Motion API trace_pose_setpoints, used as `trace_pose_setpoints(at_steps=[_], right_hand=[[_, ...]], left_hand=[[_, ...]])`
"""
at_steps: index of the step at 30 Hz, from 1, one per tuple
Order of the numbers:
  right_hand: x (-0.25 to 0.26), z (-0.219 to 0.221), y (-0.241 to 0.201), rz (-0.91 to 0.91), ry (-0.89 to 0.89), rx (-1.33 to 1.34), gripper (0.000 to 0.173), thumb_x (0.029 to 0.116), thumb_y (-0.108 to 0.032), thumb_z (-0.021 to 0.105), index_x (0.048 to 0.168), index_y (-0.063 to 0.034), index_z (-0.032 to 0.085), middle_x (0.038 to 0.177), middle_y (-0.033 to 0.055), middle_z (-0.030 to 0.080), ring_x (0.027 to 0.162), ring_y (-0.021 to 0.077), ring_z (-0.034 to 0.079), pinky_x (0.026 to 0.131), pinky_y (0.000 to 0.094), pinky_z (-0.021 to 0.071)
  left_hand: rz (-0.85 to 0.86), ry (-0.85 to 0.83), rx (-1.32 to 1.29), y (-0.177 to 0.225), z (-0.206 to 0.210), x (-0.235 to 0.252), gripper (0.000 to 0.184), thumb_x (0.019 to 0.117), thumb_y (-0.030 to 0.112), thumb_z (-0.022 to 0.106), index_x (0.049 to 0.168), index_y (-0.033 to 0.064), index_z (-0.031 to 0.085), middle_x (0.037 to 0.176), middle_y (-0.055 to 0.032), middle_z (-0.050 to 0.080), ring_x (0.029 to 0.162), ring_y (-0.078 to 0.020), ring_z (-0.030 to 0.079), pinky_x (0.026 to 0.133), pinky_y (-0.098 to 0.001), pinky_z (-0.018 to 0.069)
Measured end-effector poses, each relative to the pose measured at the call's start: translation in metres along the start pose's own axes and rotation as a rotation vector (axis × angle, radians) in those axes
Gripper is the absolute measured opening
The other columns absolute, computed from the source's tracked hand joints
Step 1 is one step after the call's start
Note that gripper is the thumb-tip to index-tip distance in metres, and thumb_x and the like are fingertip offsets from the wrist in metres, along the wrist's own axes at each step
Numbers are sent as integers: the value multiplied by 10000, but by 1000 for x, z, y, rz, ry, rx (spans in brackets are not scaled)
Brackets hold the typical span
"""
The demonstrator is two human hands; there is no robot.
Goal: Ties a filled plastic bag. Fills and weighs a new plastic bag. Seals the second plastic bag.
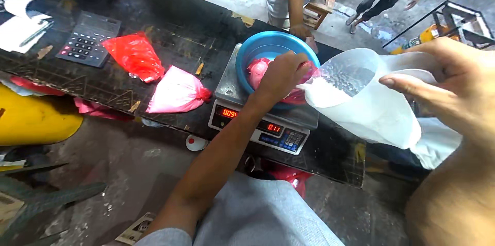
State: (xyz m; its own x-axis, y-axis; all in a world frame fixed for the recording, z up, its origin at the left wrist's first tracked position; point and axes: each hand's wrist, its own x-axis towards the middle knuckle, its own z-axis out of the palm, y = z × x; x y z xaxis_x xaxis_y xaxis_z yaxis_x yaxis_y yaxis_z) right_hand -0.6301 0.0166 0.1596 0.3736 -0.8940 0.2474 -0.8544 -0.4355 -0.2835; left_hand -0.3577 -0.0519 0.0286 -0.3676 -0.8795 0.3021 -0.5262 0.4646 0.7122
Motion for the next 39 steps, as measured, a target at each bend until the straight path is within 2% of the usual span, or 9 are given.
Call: trace_pose_setpoints(at_steps=[5,8,13,16,21,23,28,33,39], right_hand=[[-6,2,10,34,13,67,489,916,-551,683,1227,-177,626,909,0,678,698,86,645,608,326,547],[-6,3,14,24,12,84,479,916,-540,692,1234,-188,626,919,-16,687,696,66,650,597,301,553],[-1,0,13,20,-11,41,497,913,-551,694,1251,-193,621,964,-10,697,767,86,667,653,346,561],[4,0,12,1,-21,42,485,910,-542,702,1241,-196,625,977,-23,699,788,73,670,670,331,567],[16,0,4,-68,-51,-17,500,920,-555,676,1235,-170,625,894,10,683,685,115,641,594,381,540],[22,1,1,-107,-69,-46,519,922,-563,672,1230,-148,624,839,27,667,635,131,611,557,391,509],[36,1,-12,-143,-110,-110,526,921,-596,652,1197,-148,640,799,32,658,603,151,602,534,406,497],[43,1,-18,-135,-136,-145,520,925,-621,627,1174,-165,652,741,23,623,545,163,561,481,418,460],[46,-1,-17,-156,-140,-180,502,929,-618,626,1164,-175,659,743,32,629,550,179,570,486,437,461]], left_hand=[[-49,-33,48,7,-5,0,285,1054,258,540,1056,37,720,936,-145,661,920,-287,666,827,-458,547],[-74,-83,22,8,-10,-2,288,1066,279,530,1037,39,686,863,-119,667,813,-262,660,756,-460,537],[-152,-157,19,9,-17,-7,323,1041,358,573,1168,78,671,958,-118,695,898,-283,683,795,-521,555],[-175,-176,12,6,-18,-12,363,1039,382,571,1216,77,656,1007,-130,691,939,-296,680,818,-536,553],[-207,-193,12,1,-22,-19,384,1028,387,589,1267,91,638,1020,-131,693,949,-305,680,816,-553,549],[-205,-185,23,-1,-22,-23,359,1022,336,599,1280,88,635,1063,-135,694,989,-308,677,840,-553,543],[-163,-93,-6,-3,-15,-25,227,1023,143,550,1178,43,682,1043,-154,692,998,-311,680,871,-522,548],[-177,-46,-96,1,-11,-23,200,1025,130,545,1137,33,680,1001,-146,696,935,-289,689,836,-492,564],[-158,-29,-137,-1,-7,-21,194,1020,119,550,1128,29,682,976,-144,699,909,-288,691,818,-491,560]])
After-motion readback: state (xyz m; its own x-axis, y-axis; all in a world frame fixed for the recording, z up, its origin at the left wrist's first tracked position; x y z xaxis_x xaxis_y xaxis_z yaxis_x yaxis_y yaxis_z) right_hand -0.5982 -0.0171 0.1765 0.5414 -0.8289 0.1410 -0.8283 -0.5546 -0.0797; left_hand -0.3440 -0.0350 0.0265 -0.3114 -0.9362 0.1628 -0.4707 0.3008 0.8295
